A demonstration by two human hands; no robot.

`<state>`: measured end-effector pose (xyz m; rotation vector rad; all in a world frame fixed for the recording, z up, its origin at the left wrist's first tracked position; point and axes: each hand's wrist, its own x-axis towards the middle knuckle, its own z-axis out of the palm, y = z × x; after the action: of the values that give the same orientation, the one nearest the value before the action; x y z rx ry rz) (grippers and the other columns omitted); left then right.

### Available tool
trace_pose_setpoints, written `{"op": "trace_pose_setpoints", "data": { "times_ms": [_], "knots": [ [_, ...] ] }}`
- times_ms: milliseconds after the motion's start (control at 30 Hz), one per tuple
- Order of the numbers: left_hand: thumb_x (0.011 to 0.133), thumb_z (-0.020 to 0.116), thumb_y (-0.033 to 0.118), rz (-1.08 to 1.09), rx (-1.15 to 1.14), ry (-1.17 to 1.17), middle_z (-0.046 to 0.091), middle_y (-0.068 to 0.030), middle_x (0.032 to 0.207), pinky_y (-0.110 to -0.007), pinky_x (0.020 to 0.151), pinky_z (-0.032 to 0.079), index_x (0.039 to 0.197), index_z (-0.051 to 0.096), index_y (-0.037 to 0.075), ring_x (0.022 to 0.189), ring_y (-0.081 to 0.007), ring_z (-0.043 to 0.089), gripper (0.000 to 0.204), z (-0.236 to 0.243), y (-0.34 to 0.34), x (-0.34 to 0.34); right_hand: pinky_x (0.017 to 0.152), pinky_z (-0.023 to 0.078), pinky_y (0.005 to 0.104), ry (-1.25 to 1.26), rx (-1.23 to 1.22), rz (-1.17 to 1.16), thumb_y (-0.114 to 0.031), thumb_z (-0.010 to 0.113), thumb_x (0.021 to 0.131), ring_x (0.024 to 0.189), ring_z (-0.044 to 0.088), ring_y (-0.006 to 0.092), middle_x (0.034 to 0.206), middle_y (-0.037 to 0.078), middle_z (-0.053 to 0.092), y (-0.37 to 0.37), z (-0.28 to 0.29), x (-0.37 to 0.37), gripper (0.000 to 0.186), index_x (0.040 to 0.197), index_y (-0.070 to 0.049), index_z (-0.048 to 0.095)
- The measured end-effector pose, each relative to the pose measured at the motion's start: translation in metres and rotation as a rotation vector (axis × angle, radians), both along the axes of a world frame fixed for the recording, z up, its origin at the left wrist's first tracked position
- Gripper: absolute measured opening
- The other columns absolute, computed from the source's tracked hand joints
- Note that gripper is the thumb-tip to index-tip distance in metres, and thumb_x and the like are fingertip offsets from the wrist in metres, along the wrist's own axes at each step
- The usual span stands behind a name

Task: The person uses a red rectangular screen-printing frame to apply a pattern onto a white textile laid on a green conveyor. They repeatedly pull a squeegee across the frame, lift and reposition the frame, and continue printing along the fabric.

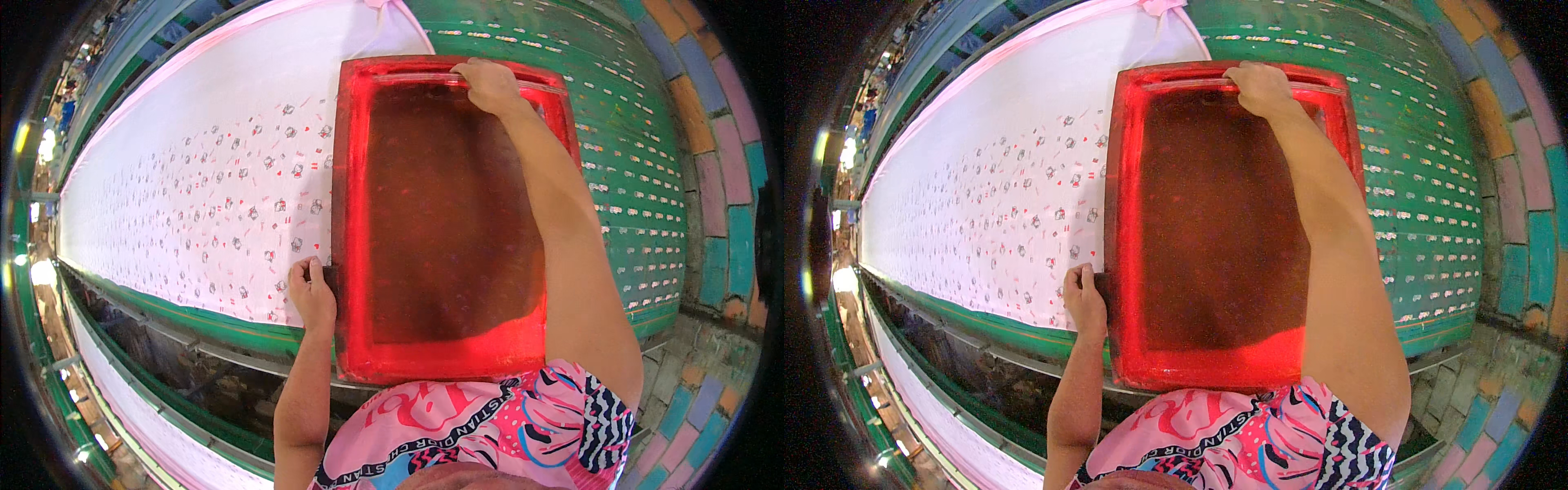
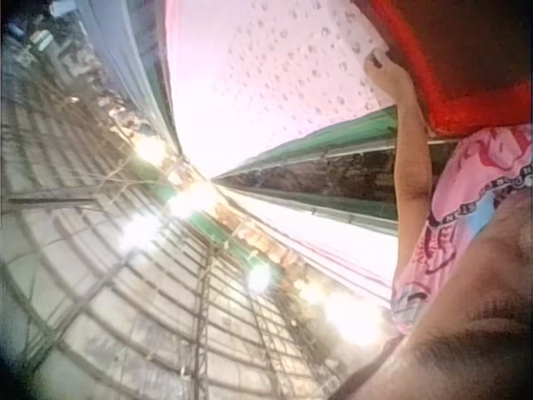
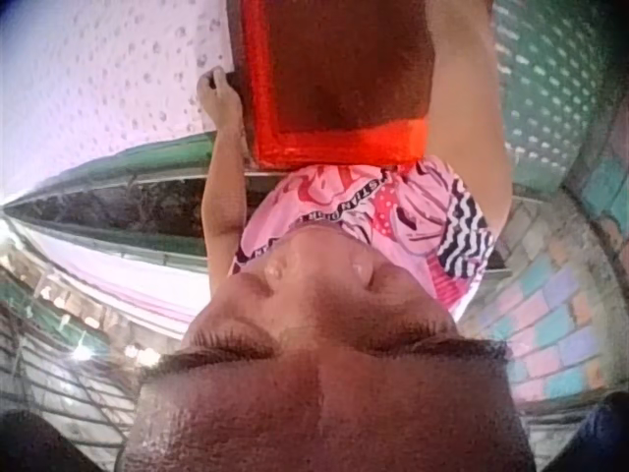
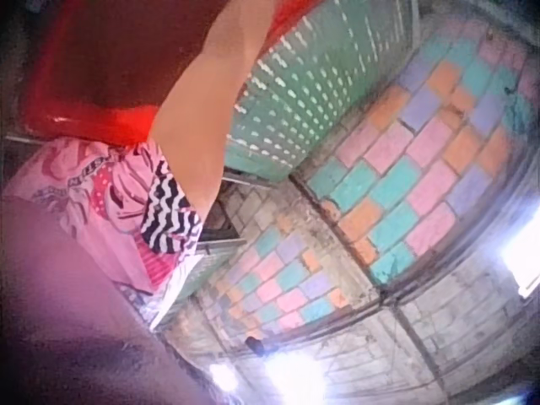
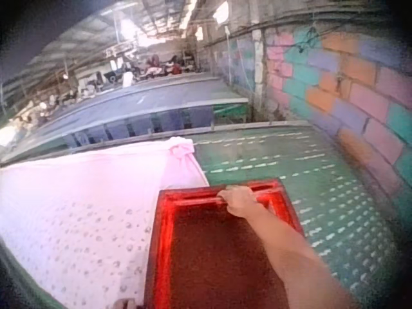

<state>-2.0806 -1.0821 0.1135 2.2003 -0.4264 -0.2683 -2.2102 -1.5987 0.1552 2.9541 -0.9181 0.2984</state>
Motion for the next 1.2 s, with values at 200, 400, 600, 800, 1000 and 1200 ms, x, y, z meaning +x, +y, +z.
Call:
{"op": "trace_pose_setpoints", "data": {
  "times_ms": [200,400,600,800,1000,1200],
  "knots": [
    [0.109,0.064,0.025,-0.030,-0.016,-0.012,0.071,-0.0195,0.108,-0.045,0.095,0.053,0.110,0.072,-0.007,0.102,-0.0328,0.067,0.033,-0.001,-0.004,0.003,0.100,0.060,0.0571,0.231,0.156,-0.012,-0.017,0.064,0.094,0.120,0.074,0.0382,0.127,0.015,0.078,0.024,0.030,-0.016,0.033,0.124,-0.016,0.077],
    [0.109,0.063,0.029,-0.142,-0.044,-0.030,0.073,-0.0224,0.110,-0.047,0.096,0.052,0.109,0.073,-0.007,0.104,-0.0371,0.069,0.037,-0.001,-0.005,0.008,0.095,0.061,0.0552,0.208,0.210,0.033,-0.014,0.065,0.090,0.112,0.077,0.0380,0.115,0.014,0.081,0.133,0.038,-0.063,0.030,0.117,-0.015,0.080],
    [0.107,0.062,0.032,-0.248,-0.029,-0.047,0.075,-0.0260,0.110,-0.048,0.096,0.052,0.109,0.074,-0.007,0.106,-0.0397,0.071,0.040,-0.008,-0.006,0.014,0.091,0.062,0.0536,0.221,0.214,0.069,-0.013,0.067,0.090,0.105,0.078,0.0377,0.107,0.015,0.080,0.266,0.031,-0.130,0.030,0.117,-0.017,0.080],
    [0.105,0.063,0.031,-0.261,-0.096,0.008,0.078,-0.0263,0.106,-0.050,0.094,0.053,0.104,0.075,-0.007,0.101,-0.0425,0.072,0.040,-0.012,-0.007,0.018,0.089,0.063,0.0498,0.165,0.194,0.086,-0.012,0.072,0.087,0.103,0.078,0.0330,0.104,0.012,0.077,0.387,0.029,-0.190,0.032,0.117,-0.020,0.081],
    [0.104,0.060,0.031,-0.282,-0.075,-0.001,0.077,-0.0294,0.116,-0.050,0.101,0.052,0.116,0.076,-0.009,0.112,-0.0447,0.071,0.044,-0.007,-0.009,0.010,0.089,0.061,0.0473,0.123,0.193,0.034,-0.012,0.074,0.086,0.105,0.076,0.0314,0.106,0.010,0.075,0.474,0.023,-0.237,0.033,0.117,-0.021,0.081],
    [0.105,0.058,0.035,-0.245,0.021,-0.101,0.075,-0.0308,0.123,-0.053,0.106,0.051,0.118,0.076,-0.007,0.117,-0.0477,0.070,0.048,-0.010,-0.017,0.012,0.097,0.054,0.0507,-0.012,0.168,0.097,-0.048,0.084,0.086,0.113,0.066,0.0352,0.112,0.010,0.070,0.499,0.010,-0.261,0.049,0.122,-0.016,0.078]
  ]
}}
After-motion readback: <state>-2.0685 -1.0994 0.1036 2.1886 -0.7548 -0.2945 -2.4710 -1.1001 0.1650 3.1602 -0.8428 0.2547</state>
